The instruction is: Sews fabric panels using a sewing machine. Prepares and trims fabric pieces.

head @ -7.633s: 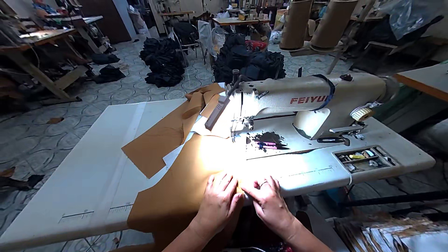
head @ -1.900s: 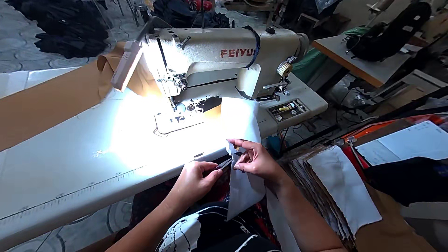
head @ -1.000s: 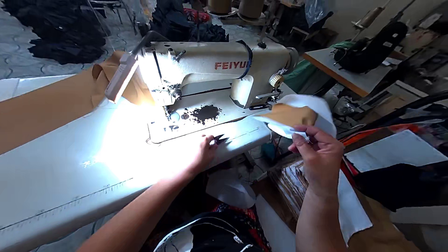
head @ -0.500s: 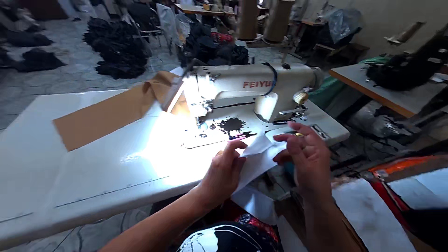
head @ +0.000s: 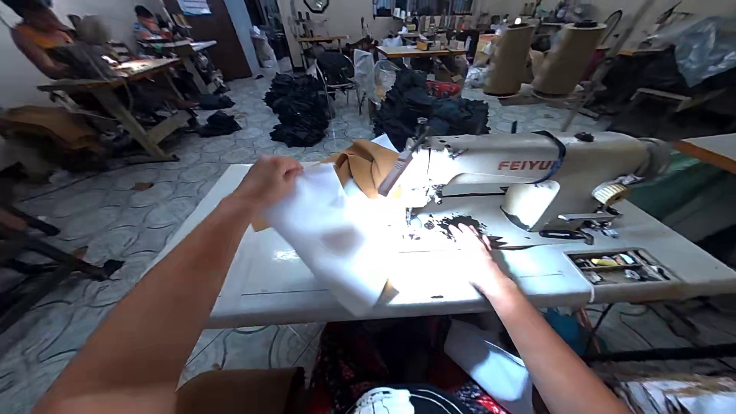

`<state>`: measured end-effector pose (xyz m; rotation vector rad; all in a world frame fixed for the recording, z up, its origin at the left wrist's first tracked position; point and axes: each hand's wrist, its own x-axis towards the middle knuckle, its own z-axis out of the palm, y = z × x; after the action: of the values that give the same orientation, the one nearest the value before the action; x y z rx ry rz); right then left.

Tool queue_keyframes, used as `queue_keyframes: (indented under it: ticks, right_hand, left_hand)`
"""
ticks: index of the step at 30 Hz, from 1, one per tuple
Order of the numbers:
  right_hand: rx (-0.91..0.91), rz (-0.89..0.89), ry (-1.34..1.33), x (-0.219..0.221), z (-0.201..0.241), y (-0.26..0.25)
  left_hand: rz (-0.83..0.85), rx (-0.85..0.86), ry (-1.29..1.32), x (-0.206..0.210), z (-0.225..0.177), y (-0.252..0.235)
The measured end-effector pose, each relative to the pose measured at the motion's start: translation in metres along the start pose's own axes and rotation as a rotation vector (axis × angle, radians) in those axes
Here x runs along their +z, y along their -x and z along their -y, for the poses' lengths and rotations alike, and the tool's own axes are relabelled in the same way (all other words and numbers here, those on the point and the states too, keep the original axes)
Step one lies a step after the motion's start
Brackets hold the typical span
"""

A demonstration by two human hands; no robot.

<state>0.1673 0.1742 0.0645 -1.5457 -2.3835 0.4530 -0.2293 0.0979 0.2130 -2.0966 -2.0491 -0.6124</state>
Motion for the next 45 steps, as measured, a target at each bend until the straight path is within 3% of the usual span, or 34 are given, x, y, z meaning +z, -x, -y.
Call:
queue_keyframes:
  ticks: [2,4,7,11,14,18,21,24,25,26,27,29,30,31,32,35,39,42,45]
  right_hand:
    - [-0.117,-0.111,-0.075,0.006,0.018,0.006]
    - [-0.273,-0.227,-0.172,0.015,0.036,0.020]
    - [-0.502,-0.461,-0.159,0.039,0.059,0.031]
    - [-0.639,-0.542,-0.340,0.067,0.089,0.039]
    - [-0.715,-0.527,-0.389,0.085,0.103,0.041]
    - [-0.808,-0.396,-0.350,0.100,0.111,0.044]
    - [-0.816,-0.211,-0.255,0.108,0.112,0.049]
    - [-0.808,-0.186,-0.242,0.107,0.108,0.052]
    - [-0.801,-0.202,-0.287,0.105,0.106,0.055]
    - [-0.799,-0.234,-0.334,0.101,0.102,0.060]
    - [-0.801,-0.275,-0.366,0.098,0.096,0.064]
    - [-0.780,-0.369,-0.404,0.092,0.079,0.072]
    - [-0.758,-0.417,-0.413,0.091,0.071,0.075]
    - [-0.741,-0.468,-0.418,0.092,0.064,0.076]
    - [-0.728,-0.502,-0.416,0.094,0.058,0.077]
    - [-0.739,-0.528,-0.401,0.097,0.057,0.079]
    - [-0.792,-0.495,-0.410,0.093,0.069,0.086]
    - [-0.810,-0.466,-0.395,0.093,0.064,0.091]
    - [-0.783,-0.465,-0.407,0.098,0.055,0.092]
  left_hand:
    - [-0.048,-0.210,-0.162,-0.025,0.014,-0.020]
    - [-0.255,-0.254,-0.192,-0.050,0.014,-0.026]
    - [-0.475,-0.070,-0.189,-0.059,-0.005,-0.014]
    - [-0.385,0.187,-0.218,0.009,-0.027,0.032]
    - [-0.272,0.210,-0.133,0.079,-0.039,0.086]
    - [-0.102,0.087,0.019,0.139,-0.055,0.145]
    - [-0.048,0.053,0.148,0.142,-0.065,0.166]
    - [-0.251,0.118,0.222,0.130,-0.073,0.195]
    - [-0.236,0.100,0.245,0.123,-0.074,0.209]
    - [-0.110,0.032,0.274,0.113,-0.073,0.227]
    - [0.138,-0.077,0.301,0.102,-0.069,0.242]
    - [0.757,-0.343,0.332,0.093,-0.042,0.259]
    - [0.953,-0.473,0.312,0.105,-0.023,0.266]
    - [1.043,-0.607,0.279,0.121,-0.004,0.273]
    - [1.056,-0.738,0.230,0.139,0.013,0.281]
    - [0.864,-0.948,0.083,0.179,0.035,0.300]
    - [0.974,-0.972,-0.165,0.178,0.012,0.294]
    - [1.035,-0.969,-0.201,0.187,0.011,0.293]
    - [0.809,-1.033,-0.063,0.170,0.003,0.300]
